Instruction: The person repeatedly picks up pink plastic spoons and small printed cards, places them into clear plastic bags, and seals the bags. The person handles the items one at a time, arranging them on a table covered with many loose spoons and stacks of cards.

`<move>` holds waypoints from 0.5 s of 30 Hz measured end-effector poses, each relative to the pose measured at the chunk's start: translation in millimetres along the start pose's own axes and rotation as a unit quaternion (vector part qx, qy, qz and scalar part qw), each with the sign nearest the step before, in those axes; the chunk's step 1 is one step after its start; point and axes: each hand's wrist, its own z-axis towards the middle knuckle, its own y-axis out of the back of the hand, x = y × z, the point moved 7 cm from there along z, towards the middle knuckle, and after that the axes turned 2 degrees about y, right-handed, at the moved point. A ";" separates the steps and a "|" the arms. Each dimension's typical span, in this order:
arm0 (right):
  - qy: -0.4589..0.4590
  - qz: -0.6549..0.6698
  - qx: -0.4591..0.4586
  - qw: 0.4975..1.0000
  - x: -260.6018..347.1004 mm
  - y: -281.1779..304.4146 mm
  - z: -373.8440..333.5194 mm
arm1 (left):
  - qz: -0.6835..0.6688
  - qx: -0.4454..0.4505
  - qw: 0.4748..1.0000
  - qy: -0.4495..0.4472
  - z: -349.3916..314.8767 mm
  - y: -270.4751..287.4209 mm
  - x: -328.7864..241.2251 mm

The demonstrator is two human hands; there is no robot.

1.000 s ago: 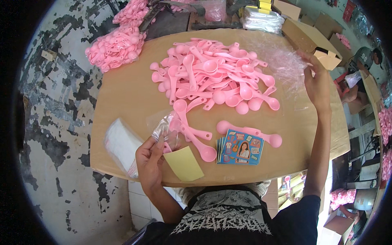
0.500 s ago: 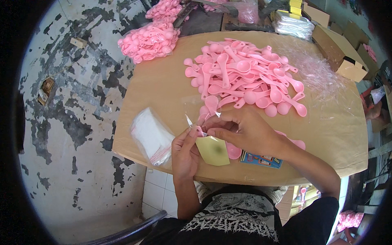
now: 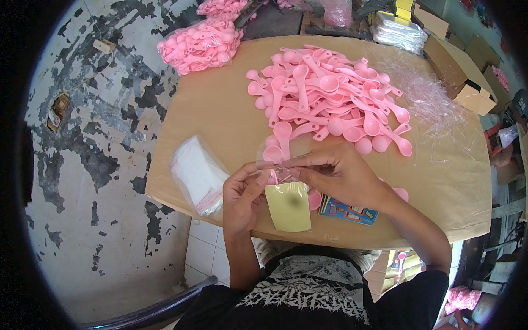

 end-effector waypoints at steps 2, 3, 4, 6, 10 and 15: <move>0.031 -0.001 -0.013 0.999 -2.2 1.2 -2.5 | 0.053 0.011 0.998 -0.014 0.0 -1.7 -7.3; 0.029 0.009 -0.013 0.999 -4.6 1.8 -3.2 | 0.081 0.017 0.996 -0.021 -0.3 -1.6 -10.7; 0.027 0.018 -0.013 0.999 -6.4 2.6 -3.8 | 0.091 0.032 0.995 -0.031 -1.0 -1.7 -13.3; 0.069 0.028 -0.008 0.997 -1.3 3.0 -4.5 | 0.111 0.063 0.990 -0.052 -3.3 -1.5 -17.7; 0.164 -0.060 0.036 0.984 7.7 6.1 -6.5 | 0.153 0.079 0.984 -0.050 -3.3 1.4 -15.3; 0.199 -0.065 0.041 0.977 8.5 4.2 -6.2 | 0.189 0.094 0.976 -0.060 -0.5 3.6 -12.0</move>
